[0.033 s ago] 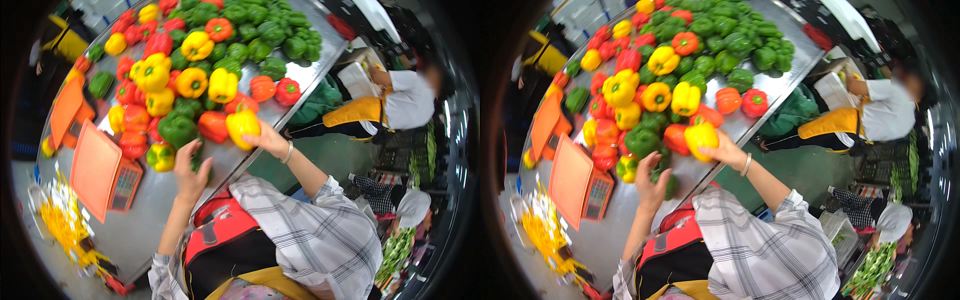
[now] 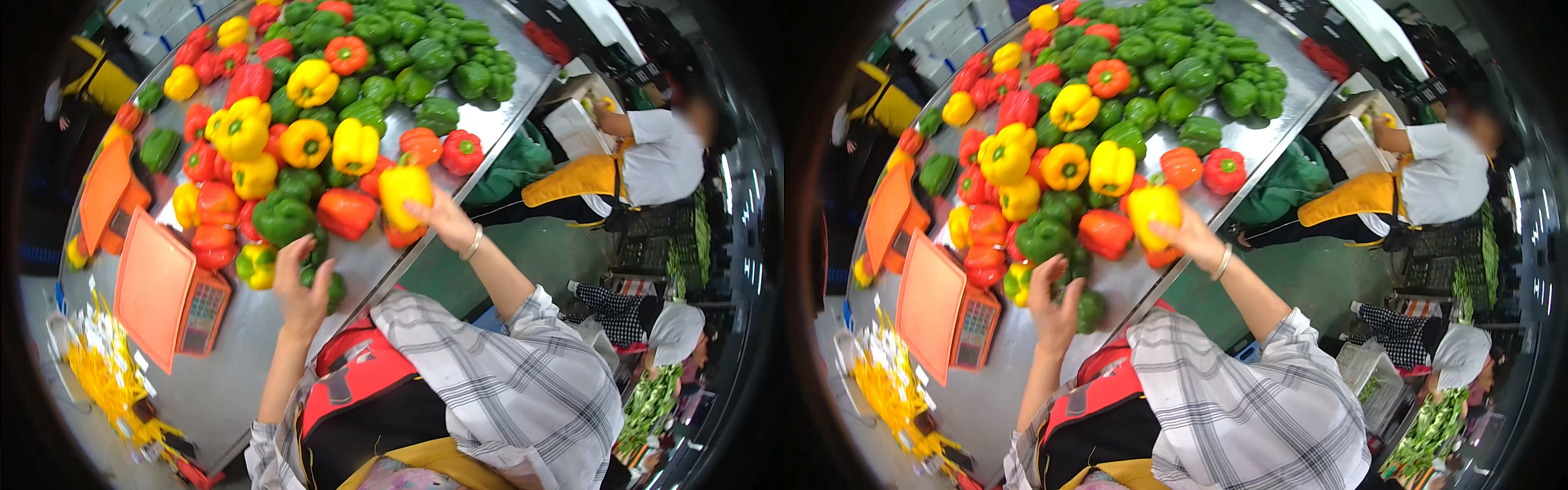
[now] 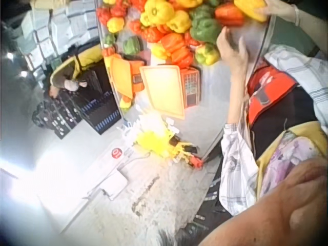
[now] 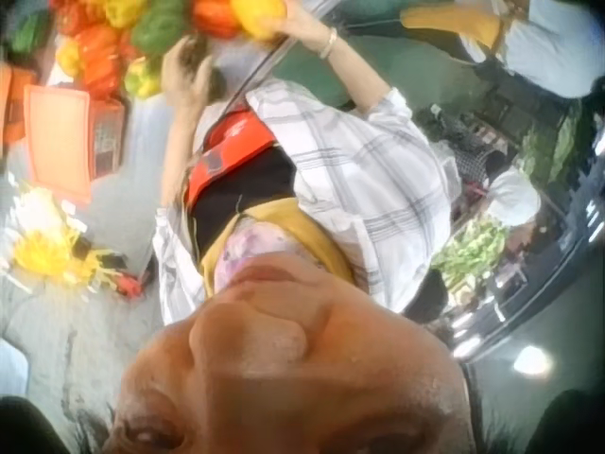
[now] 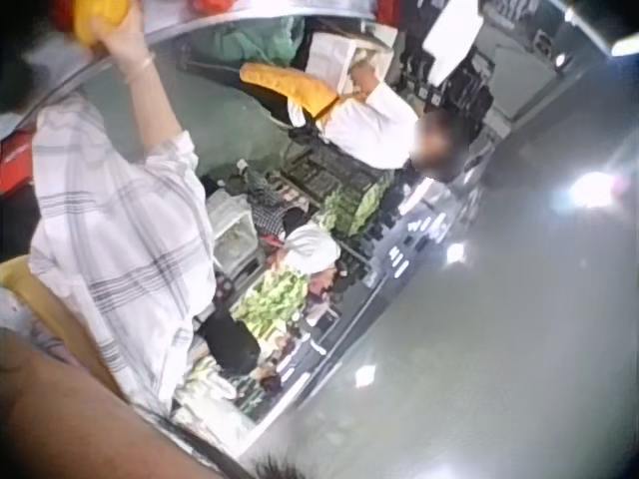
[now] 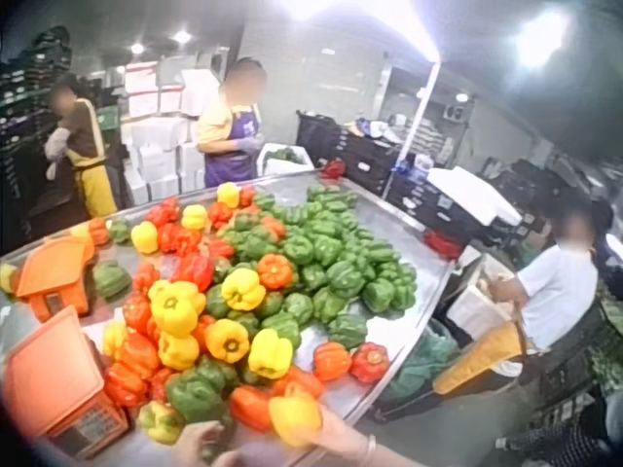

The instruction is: The person selects bell peppers from a pile, places them into a mesh bag, and secures the top with a plastic tie and a label.

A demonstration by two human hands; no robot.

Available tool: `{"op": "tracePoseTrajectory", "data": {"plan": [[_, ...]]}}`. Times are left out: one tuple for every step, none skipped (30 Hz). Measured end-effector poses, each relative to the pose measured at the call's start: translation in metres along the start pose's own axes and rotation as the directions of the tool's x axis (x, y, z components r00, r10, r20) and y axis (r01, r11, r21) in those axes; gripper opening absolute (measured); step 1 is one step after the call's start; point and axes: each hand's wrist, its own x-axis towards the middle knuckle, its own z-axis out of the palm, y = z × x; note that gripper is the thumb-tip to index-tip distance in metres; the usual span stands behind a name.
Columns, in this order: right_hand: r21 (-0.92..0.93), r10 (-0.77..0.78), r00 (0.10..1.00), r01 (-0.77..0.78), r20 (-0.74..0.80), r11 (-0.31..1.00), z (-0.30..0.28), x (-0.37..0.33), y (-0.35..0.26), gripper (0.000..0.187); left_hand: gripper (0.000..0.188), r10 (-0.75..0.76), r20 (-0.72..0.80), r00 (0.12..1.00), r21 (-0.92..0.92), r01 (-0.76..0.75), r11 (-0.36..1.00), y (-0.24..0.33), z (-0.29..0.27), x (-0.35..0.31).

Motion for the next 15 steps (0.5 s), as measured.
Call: {"op": "tracePoseTrajectory", "data": {"plan": [[0.010,0.029,0.997,-0.028,-0.071,1.000,-0.030,0.005,-0.010,0.054,0.042,-0.015,-0.053,0.999,-0.024,0.013,1.000,-0.002,-0.002,0.003],[-0.019,0.007,0.974,-0.012,-0.226,1.000,-0.064,0.013,-0.012,0.052,0.041,0.039,-0.068,0.997,0.026,-0.037,0.999,-0.001,-0.008,0.013],[0.039,-0.003,0.896,0.022,-0.445,0.999,-0.084,0.021,-0.024,0.049,0.039,0.088,-0.094,0.992,0.100,-0.078,0.992,-0.001,-0.017,0.022],[0.057,-0.029,0.844,0.071,-0.536,0.996,-0.114,0.031,-0.032,0.046,0.038,0.088,-0.117,0.989,0.166,-0.067,0.984,-0.007,-0.025,0.033],[0.021,-0.079,0.746,0.124,-0.661,0.992,-0.152,0.046,-0.027,0.048,0.042,0.074,-0.116,0.990,0.212,-0.048,0.976,-0.006,-0.033,0.048],[0.017,-0.039,0.713,0.072,-0.700,0.997,-0.173,0.053,-0.038,0.050,0.047,0.080,-0.136,0.988,0.271,-0.040,0.962,-0.008,-0.041,0.065],[0.096,0.071,0.647,0.004,-0.759,0.995,-0.205,0.063,-0.039,0.054,0.052,0.085,-0.148,0.985,0.323,-0.033,0.946,-0.009,-0.046,0.082],[0.211,0.137,0.679,0.027,-0.722,0.977,-0.250,0.070,-0.026,0.053,0.057,0.090,-0.143,0.986,0.386,-0.029,0.922,-0.012,-0.048,0.100],[0.325,0.201,0.707,0.043,-0.678,0.945,-0.289,0.077,-0.010,0.052,0.063,0.093,-0.134,0.987,0.446,-0.024,0.895,-0.018,-0.048,0.118],[0.402,0.202,0.717,0.119,-0.668,0.908,-0.297,0.097,-0.001,0.049,0.066,0.101,-0.148,0.984,0.466,-0.021,0.885,-0.020,-0.054,0.130],[0.475,0.217,0.704,0.192,-0.676,0.859,-0.305,0.104,0.010,0.047,0.068,0.102,-0.136,0.985,0.474,-0.025,0.880,-0.025,-0.051,0.145],[0.492,0.247,0.692,0.178,-0.679,0.852,-0.313,0.109,0.018,0.046,0.069,0.097,-0.140,0.985,0.515,-0.011,0.857,-0.028,-0.046,0.157],[0.507,0.277,0.675,0.167,-0.684,0.845,-0.319,0.113,0.027,0.045,0.070,0.093,-0.140,0.986,0.552,-0.001,0.834,-0.031,-0.040,0.169],[0.396,0.217,0.679,0.119,-0.701,0.910,-0.313,0.114,0.037,0.044,0.071,0.084,-0.130,0.988,0.591,0.010,0.807,-0.035,-0.035,0.178],[0.233,0.180,0.654,-0.006,-0.735,0.972,-0.287,0.109,0.025,0.046,0.071,0.125,-0.127,0.984,0.653,-0.012,0.757,-0.036,-0.031,0.181]]}}
